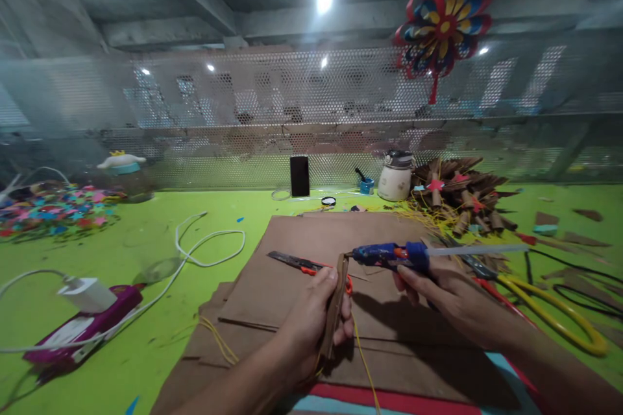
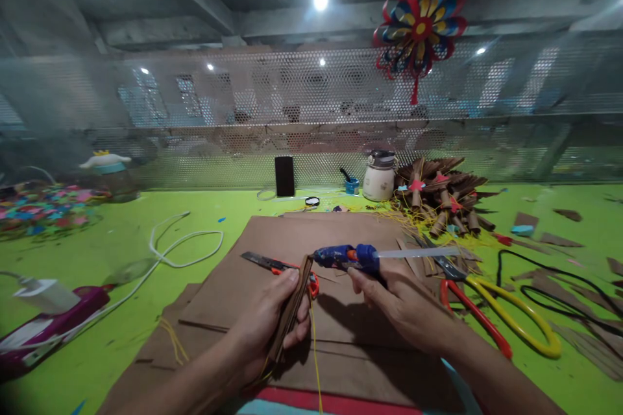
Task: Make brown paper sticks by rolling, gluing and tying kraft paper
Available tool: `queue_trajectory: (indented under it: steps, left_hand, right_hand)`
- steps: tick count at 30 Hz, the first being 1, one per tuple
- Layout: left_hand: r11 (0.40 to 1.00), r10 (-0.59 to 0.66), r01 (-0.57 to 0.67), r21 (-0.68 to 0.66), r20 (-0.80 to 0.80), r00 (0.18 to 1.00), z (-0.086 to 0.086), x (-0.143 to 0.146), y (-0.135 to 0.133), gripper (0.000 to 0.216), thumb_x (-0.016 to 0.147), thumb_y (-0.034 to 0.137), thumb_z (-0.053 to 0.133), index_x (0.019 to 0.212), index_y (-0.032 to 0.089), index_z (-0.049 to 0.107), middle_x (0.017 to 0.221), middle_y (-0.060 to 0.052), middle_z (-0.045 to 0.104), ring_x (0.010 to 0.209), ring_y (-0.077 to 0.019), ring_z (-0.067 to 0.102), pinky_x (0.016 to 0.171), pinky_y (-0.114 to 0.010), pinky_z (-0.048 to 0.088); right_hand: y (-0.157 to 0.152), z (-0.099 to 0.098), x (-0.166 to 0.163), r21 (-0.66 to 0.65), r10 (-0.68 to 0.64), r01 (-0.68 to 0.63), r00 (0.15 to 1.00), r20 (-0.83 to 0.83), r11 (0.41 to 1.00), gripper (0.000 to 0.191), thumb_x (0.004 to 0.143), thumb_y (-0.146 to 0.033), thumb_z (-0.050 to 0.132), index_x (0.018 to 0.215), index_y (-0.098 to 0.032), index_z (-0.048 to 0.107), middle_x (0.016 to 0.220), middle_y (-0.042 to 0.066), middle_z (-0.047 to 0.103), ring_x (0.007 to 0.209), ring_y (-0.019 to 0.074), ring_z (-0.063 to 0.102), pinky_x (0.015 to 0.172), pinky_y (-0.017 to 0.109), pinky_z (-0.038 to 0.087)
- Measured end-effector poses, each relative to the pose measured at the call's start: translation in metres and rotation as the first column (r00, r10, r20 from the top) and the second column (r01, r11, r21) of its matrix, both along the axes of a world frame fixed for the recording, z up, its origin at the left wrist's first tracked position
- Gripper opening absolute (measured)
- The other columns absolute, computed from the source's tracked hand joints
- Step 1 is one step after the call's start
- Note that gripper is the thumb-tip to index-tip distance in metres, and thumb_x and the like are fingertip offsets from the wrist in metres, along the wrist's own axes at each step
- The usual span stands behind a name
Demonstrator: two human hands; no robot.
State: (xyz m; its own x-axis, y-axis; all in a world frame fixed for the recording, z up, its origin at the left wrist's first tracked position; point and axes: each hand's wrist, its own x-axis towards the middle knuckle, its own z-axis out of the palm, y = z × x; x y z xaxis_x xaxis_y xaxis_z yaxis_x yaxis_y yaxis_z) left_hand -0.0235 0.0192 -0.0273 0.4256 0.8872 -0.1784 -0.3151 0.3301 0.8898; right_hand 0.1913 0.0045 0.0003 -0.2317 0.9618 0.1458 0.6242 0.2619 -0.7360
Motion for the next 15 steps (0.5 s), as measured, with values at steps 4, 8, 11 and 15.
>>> queue_trajectory:
  steps: [4,8,11,15]
  left_hand:
    - [1.000,0.007,-0.007,0.001,0.003,1.000,-0.0013,0.0001,0.0005,0.026,0.087,0.044,0.039,0.079,0.019,0.040,0.055,0.005,0.047,0.037,-0.0069,0.045,0.030,-0.014,0.023]
    - [1.000,0.010,-0.010,0.012,-0.004,1.000,-0.0024,0.0003,0.0010,0.026,0.086,0.044,0.040,0.079,0.019,0.041,0.054,0.005,0.047,0.035,-0.0061,0.043,0.029,-0.014,0.021]
    - [1.000,0.009,-0.009,0.011,-0.012,1.000,-0.0030,-0.0002,0.0010,0.026,0.086,0.044,0.041,0.080,0.019,0.041,0.055,0.005,0.047,0.035,-0.0060,0.043,0.030,-0.014,0.021]
    - [1.000,0.007,-0.006,0.014,-0.012,1.000,-0.0034,-0.0010,0.0010,0.026,0.087,0.044,0.040,0.080,0.019,0.041,0.055,0.005,0.047,0.037,-0.0062,0.045,0.031,-0.014,0.022]
  right_hand:
    - [-0.0002,-0.0023,-0.0003,0.010,-0.018,0.017,1.000,0.021,1.000,0.043,0.087,-0.051,0.036,0.079,-0.017,0.060,0.071,0.003,0.059,0.066,0.0146,0.052,0.062,0.025,0.039]
    - [-0.0015,-0.0010,-0.0014,0.020,-0.013,0.013,1.000,0.025,1.000,0.043,0.088,-0.051,0.035,0.080,-0.016,0.059,0.072,0.003,0.058,0.065,0.0141,0.051,0.061,0.025,0.039]
    - [-0.0023,-0.0005,-0.0015,0.020,-0.011,0.010,1.000,0.024,1.000,0.044,0.087,-0.052,0.036,0.079,-0.016,0.058,0.072,0.003,0.058,0.063,0.0139,0.050,0.060,0.025,0.039]
    - [-0.0044,-0.0016,-0.0013,0.012,-0.022,0.022,0.999,0.048,1.000,0.044,0.086,-0.053,0.036,0.077,-0.016,0.059,0.068,0.002,0.056,0.064,0.0139,0.049,0.060,0.025,0.038]
